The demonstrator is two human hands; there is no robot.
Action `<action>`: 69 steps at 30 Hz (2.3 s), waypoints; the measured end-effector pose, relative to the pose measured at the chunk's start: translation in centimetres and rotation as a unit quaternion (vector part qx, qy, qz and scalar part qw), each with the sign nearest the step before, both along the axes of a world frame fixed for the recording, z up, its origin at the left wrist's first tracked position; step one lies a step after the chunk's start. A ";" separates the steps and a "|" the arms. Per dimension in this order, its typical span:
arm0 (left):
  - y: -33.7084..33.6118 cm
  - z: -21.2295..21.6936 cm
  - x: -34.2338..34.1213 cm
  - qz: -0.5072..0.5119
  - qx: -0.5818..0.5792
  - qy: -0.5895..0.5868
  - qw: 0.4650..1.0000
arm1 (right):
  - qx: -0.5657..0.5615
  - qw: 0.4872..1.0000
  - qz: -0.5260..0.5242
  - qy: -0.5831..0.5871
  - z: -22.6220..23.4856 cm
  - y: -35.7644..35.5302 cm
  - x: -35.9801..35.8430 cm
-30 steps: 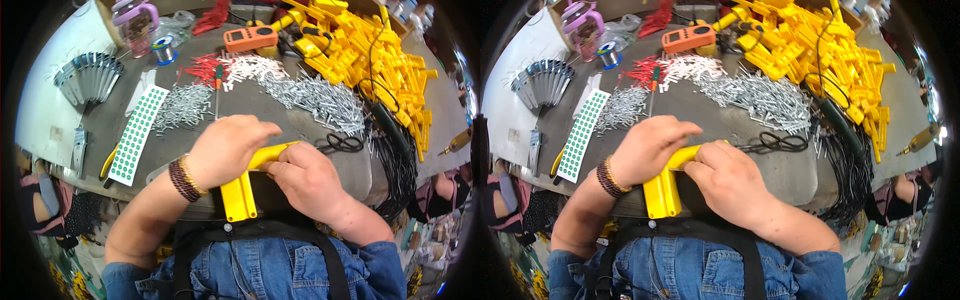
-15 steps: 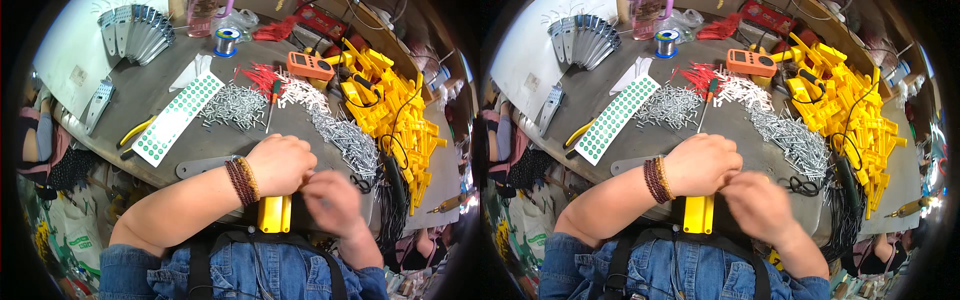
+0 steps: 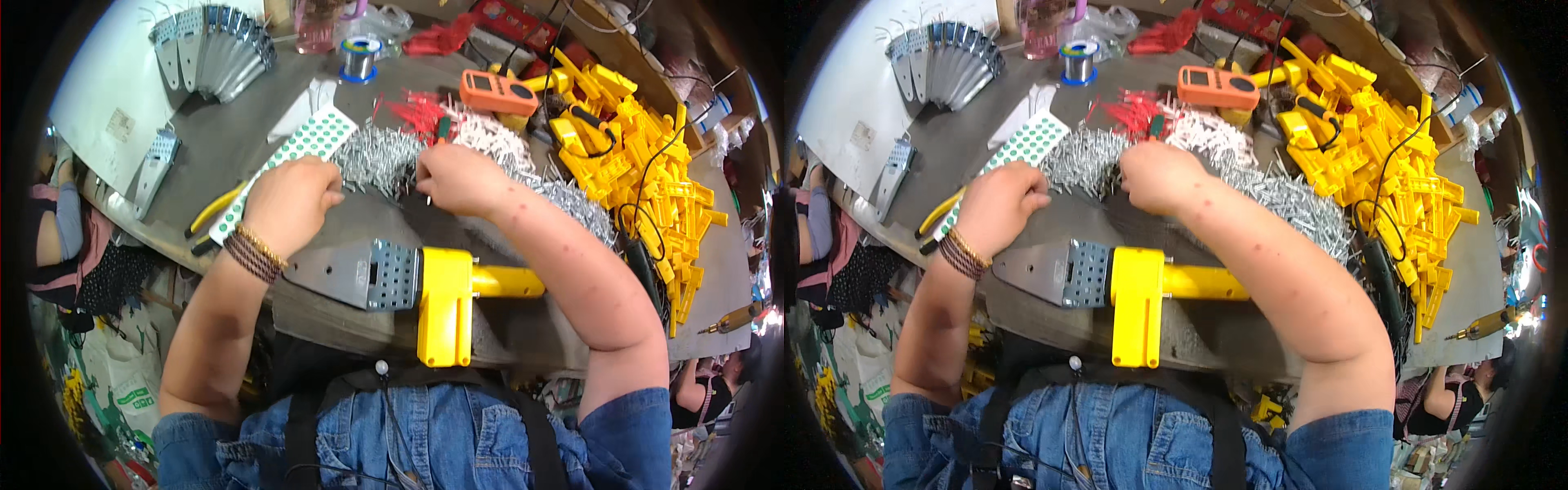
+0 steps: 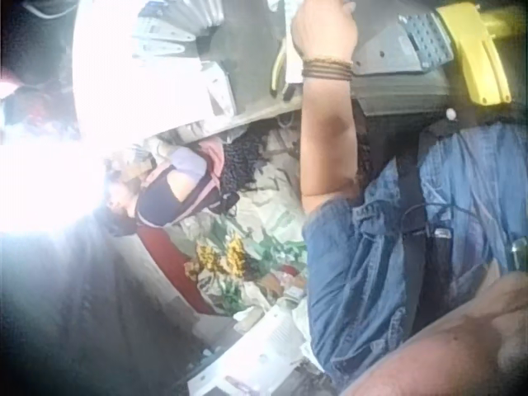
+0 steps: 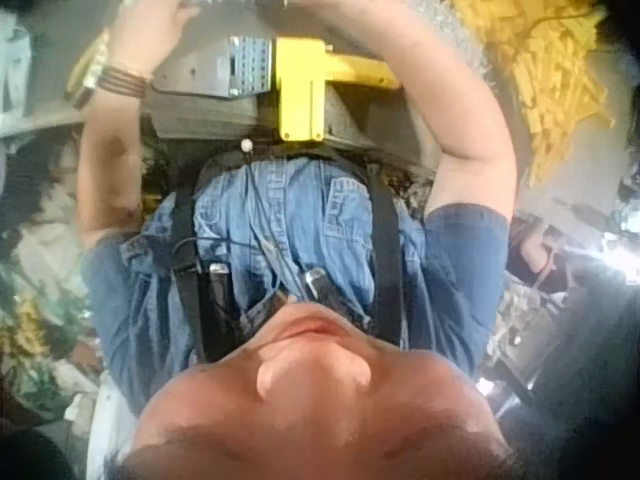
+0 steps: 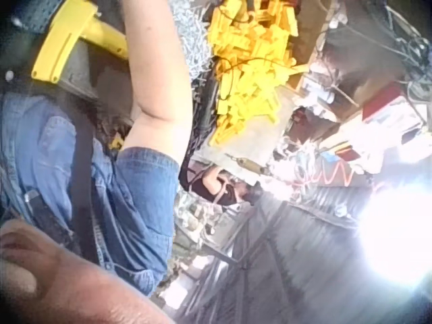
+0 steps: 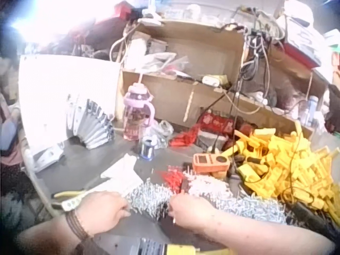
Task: Soldering wires and assembling components into a yellow plastic handheld housing at a factory workstation.
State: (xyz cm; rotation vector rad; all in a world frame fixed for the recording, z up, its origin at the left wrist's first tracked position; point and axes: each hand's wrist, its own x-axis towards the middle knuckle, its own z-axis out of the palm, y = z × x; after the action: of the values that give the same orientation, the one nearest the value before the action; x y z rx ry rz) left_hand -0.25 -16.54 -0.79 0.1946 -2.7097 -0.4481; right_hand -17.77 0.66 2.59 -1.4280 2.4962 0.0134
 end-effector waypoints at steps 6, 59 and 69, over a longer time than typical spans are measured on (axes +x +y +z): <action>-1.5 -0.8 1.3 -0.035 0.006 -0.048 0.998 | -0.226 0.938 -0.018 -0.262 4.9 6.5 5.5; 10.7 0.2 6.0 -0.332 -0.025 0.225 0.916 | -0.172 0.902 0.006 -0.397 2.1 6.1 1.9; 4.0 1.6 -3.0 -0.123 0.029 0.100 0.987 | -0.163 0.972 0.025 -0.165 0.7 2.3 -1.9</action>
State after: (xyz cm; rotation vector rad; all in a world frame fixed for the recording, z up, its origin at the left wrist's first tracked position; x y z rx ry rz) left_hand -3.25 -12.55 0.79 -0.1632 -2.5337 -0.5839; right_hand -19.63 2.94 3.31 -1.4677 2.2562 -0.5994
